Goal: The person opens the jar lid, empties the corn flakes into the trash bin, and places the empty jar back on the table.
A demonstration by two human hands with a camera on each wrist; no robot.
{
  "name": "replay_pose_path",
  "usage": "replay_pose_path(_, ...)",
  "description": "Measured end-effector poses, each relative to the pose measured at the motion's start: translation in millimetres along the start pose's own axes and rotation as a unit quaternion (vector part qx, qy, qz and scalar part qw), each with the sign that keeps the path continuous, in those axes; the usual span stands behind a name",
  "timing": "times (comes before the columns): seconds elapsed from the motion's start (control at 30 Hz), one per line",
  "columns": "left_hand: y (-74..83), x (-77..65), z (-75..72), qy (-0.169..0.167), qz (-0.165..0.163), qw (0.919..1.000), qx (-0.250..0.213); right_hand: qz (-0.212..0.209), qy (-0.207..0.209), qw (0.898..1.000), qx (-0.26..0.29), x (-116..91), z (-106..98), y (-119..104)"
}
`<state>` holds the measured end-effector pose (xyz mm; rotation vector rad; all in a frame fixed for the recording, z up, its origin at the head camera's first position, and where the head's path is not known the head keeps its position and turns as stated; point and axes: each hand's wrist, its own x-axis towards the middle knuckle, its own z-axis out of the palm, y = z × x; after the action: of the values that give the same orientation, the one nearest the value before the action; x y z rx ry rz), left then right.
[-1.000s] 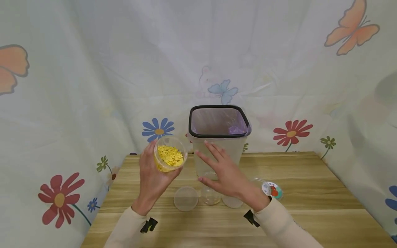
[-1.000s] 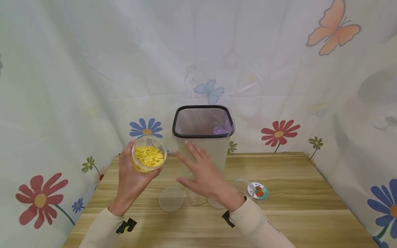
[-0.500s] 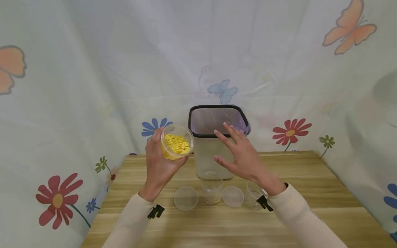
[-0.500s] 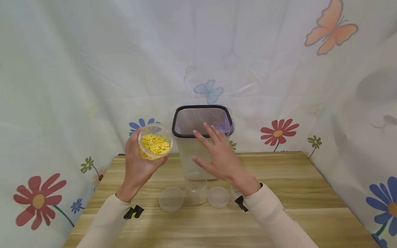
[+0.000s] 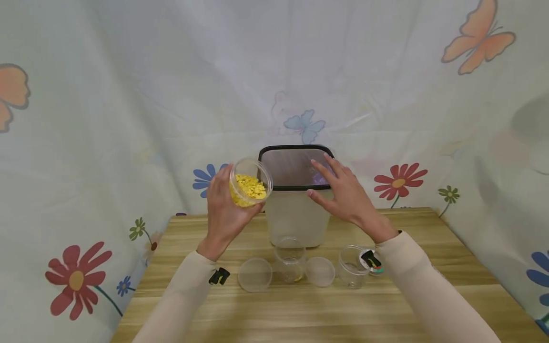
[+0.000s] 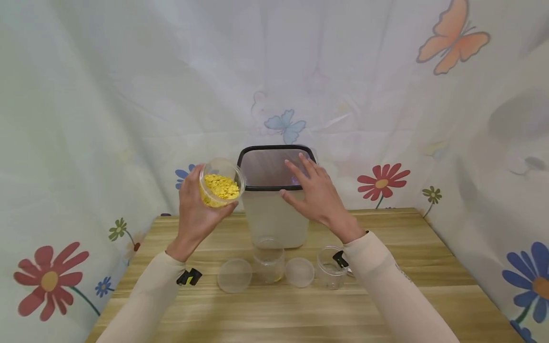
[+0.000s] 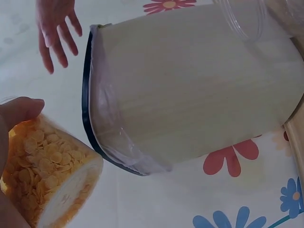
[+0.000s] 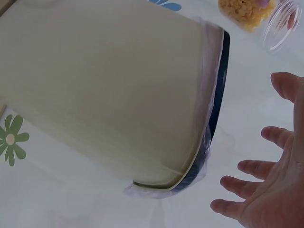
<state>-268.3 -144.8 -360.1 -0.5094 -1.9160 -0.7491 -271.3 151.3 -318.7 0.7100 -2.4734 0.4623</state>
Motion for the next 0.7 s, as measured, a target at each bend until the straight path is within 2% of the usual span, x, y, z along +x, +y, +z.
replay_pose_path(0.3, 2.9, 14.4, 5.0, 0.002, 0.018, 0.9998, 0.013, 0.034, -0.014, 0.999, 0.003, 16, -2, 24)
replay_pose_path(0.7, 6.0, 32.8, 8.5, -0.002, 0.022, 0.9993, 0.029, 0.107, -0.067, 0.991, 0.046, 37, -2, 54)
